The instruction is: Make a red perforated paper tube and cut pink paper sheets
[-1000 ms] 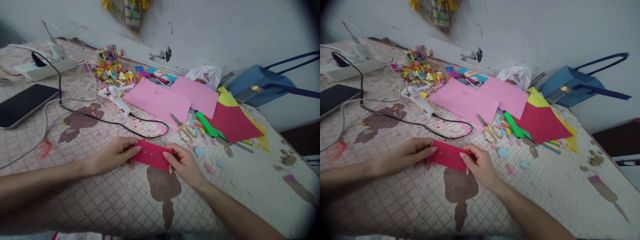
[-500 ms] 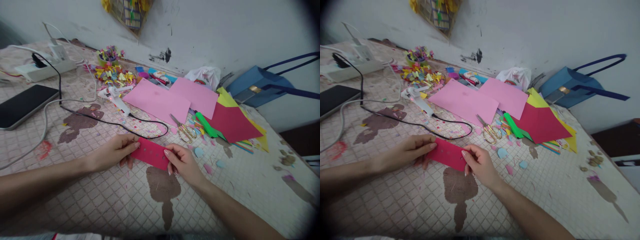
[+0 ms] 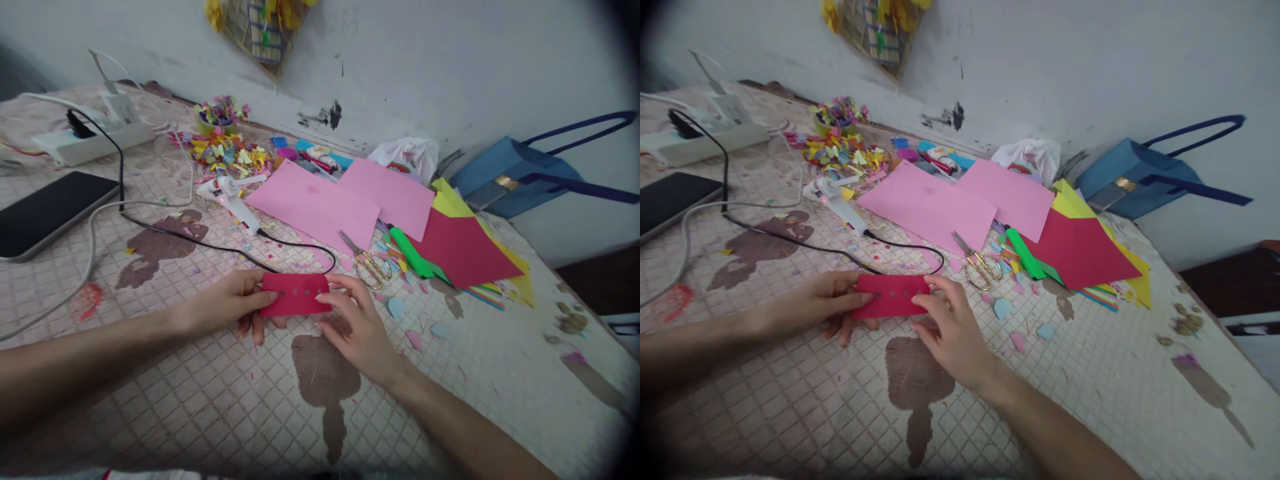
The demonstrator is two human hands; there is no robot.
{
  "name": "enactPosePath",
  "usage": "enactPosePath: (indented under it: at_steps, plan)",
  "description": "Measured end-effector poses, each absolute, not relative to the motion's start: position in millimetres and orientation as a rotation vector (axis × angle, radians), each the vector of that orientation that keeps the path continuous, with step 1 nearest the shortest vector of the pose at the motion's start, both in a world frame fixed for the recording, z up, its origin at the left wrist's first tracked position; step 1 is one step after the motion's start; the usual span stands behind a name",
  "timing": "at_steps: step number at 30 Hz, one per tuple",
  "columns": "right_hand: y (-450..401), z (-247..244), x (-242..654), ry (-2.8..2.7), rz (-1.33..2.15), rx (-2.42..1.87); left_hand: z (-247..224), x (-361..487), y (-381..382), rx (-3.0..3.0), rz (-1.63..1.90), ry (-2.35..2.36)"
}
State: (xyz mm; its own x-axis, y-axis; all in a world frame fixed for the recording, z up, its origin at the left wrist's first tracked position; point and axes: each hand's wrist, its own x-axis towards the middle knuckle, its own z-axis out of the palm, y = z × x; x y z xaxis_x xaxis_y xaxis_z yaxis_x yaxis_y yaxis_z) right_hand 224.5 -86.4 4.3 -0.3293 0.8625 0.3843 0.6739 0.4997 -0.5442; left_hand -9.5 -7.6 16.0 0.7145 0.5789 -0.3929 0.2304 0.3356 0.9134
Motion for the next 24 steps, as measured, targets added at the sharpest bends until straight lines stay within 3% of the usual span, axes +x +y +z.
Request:
enactPosePath:
  at_steps: [3, 9, 13, 24]
  plan:
    - [-84.9, 5.7, 225.8, -2.182, 0.299, -1.194, 14.4, -9.1, -10.4, 1.279, 0.169, 0.753]
    - [-81.1, 7.4, 223.5, -2.171, 0.425, -1.120, 9.4, -12.3, -18.1, 1.753, 0.511, 0.772]
    - [-81.7, 7.0, 223.1, -2.164, 0.507, -1.155, 8.6, -16.0, -21.5, 2.147, 0.487, 0.706]
    - [-82.3, 7.1, 224.2, -2.148, 0.573, -1.202, 8.2, -14.3, -23.2, 2.423, 0.586, 0.686]
